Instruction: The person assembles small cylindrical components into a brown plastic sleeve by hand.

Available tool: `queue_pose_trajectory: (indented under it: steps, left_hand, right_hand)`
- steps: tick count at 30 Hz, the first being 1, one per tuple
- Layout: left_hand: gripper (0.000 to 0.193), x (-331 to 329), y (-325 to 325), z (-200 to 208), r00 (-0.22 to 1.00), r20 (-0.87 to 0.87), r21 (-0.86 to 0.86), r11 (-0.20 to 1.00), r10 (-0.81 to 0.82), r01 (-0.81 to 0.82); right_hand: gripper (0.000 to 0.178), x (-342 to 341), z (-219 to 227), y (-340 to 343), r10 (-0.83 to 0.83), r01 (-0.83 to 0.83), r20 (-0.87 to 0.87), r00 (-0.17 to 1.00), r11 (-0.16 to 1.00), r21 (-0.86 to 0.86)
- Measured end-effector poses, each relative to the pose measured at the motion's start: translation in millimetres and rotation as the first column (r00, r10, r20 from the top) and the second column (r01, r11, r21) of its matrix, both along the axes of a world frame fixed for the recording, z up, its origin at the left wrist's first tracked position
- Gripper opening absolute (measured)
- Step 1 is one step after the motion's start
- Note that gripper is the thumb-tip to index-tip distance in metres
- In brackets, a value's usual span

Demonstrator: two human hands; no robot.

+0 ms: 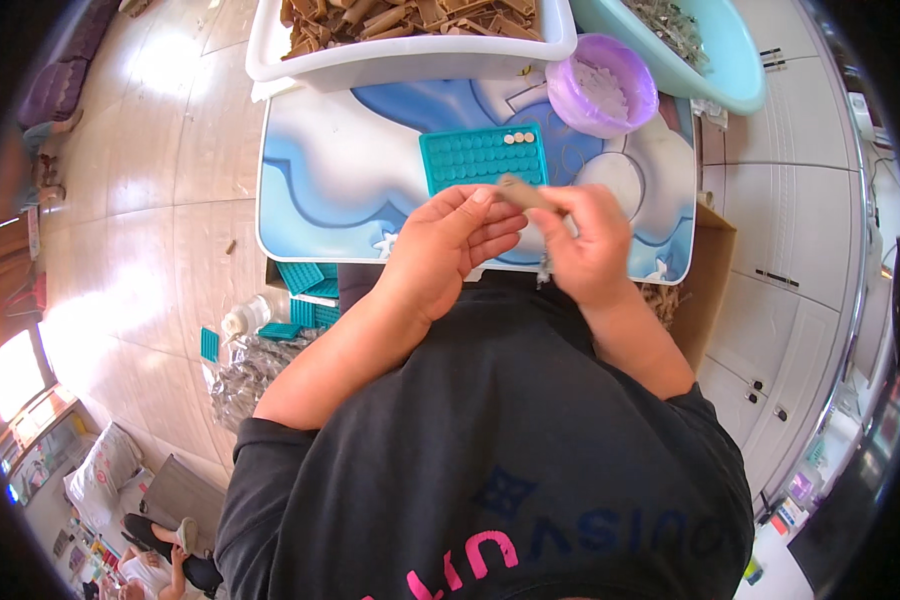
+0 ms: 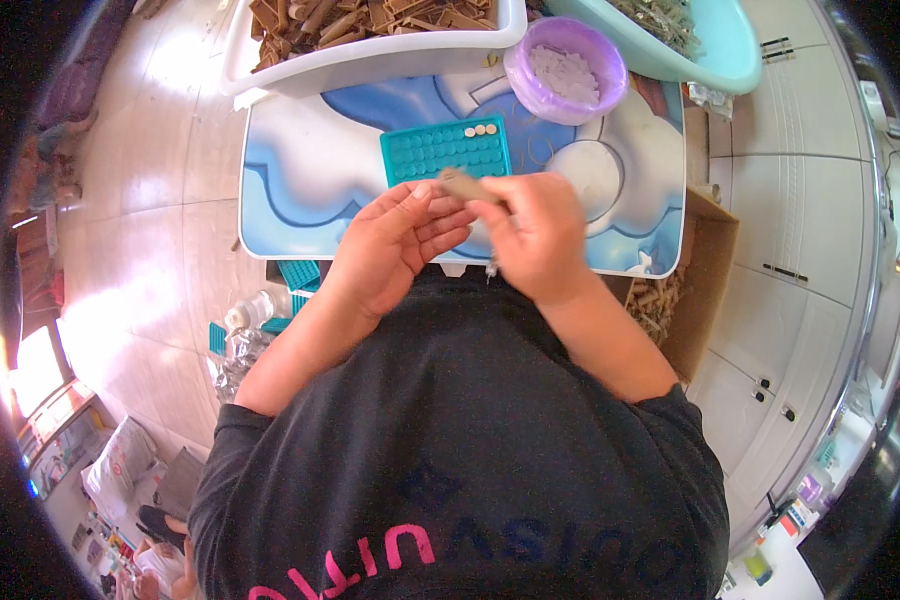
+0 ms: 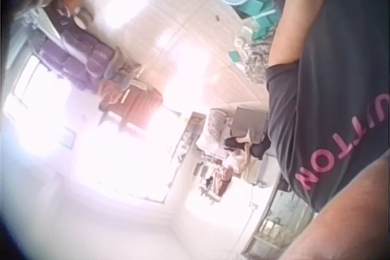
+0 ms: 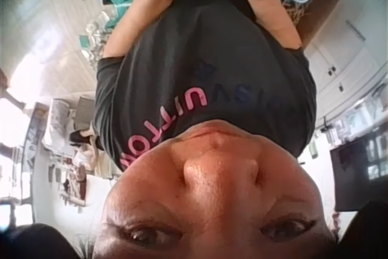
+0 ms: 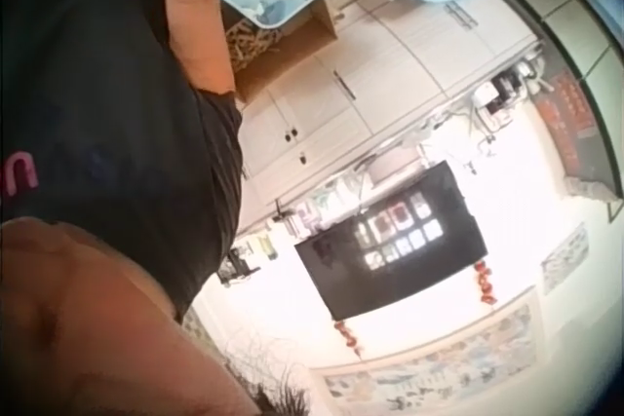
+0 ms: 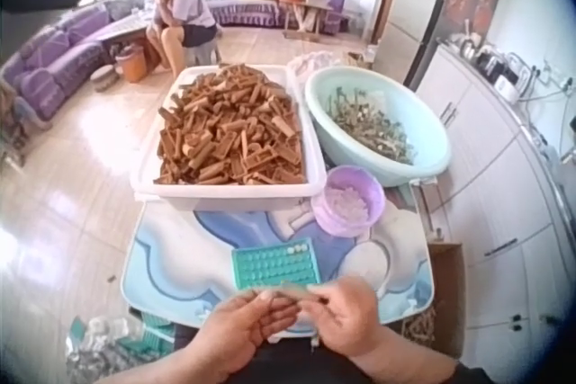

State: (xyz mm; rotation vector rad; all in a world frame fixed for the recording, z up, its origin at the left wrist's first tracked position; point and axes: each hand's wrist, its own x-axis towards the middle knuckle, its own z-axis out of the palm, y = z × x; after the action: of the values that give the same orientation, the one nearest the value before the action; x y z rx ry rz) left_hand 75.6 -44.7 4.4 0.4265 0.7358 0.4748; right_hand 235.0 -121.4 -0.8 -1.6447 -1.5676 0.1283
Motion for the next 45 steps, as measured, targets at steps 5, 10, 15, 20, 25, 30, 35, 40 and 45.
queue_pose_trajectory:
  steps: [5, 10, 15, 20, 25, 30, 35, 40, 45]
  left_hand:
    - [0.023, 4, 48, 7, 0.911, -0.214, 0.917, 0.393, 0.353, 0.064]
    - [0.018, 35, 128, 64, 0.770, -0.125, 0.886, -0.279, 0.626, 0.371]
    - [0.022, 71, 176, 48, 0.640, -0.372, 0.644, -0.310, 0.673, 0.700]
    - [0.026, 72, 173, 42, 0.518, -0.543, 0.563, -0.171, 0.661, 0.808]
    - [0.029, 64, 163, 44, 0.616, -0.367, 0.796, -0.108, 0.697, 0.596]
    - [0.020, 53, 138, 52, 0.890, -0.157, 0.841, 0.531, 0.427, -0.107]
    - [0.020, 33, 106, 52, 0.963, -0.030, 0.627, 0.756, 0.267, -0.190]
    - [0.019, 4, 79, 38, 0.964, -0.071, 0.563, 0.808, 0.257, -0.174]
    - [0.020, -9, 70, 28, 0.960, -0.083, 0.536, 0.824, 0.266, -0.182]
  right_hand:
    - [0.017, 90, -9, -46, -0.439, 0.447, -0.088, 0.894, 0.883, 0.141]
    - [0.022, 192, -43, -140, -0.779, 0.778, -0.075, 0.622, 0.626, -0.050]
    - [0.023, 223, -114, -230, -0.613, 0.762, 0.527, 0.589, 0.204, -0.614]
    - [0.026, 215, -99, -211, -0.519, 0.790, 0.638, 0.569, 0.132, -0.598]
    - [0.016, 237, -5, -87, -0.675, 0.696, 0.173, 0.717, 0.682, -0.225]
    - [0.015, 241, 59, 66, -0.275, 0.293, 0.272, 0.922, 0.956, -0.030]
    - [0.021, 294, 29, 179, -0.088, 0.133, 0.174, 0.981, 0.956, -0.262]
    - [0.027, 248, 54, 219, -0.311, 0.149, -0.253, 0.916, 0.850, -0.506]
    - [0.027, 277, 101, 186, -0.038, 0.099, -0.405, 0.913, 0.987, 0.130]
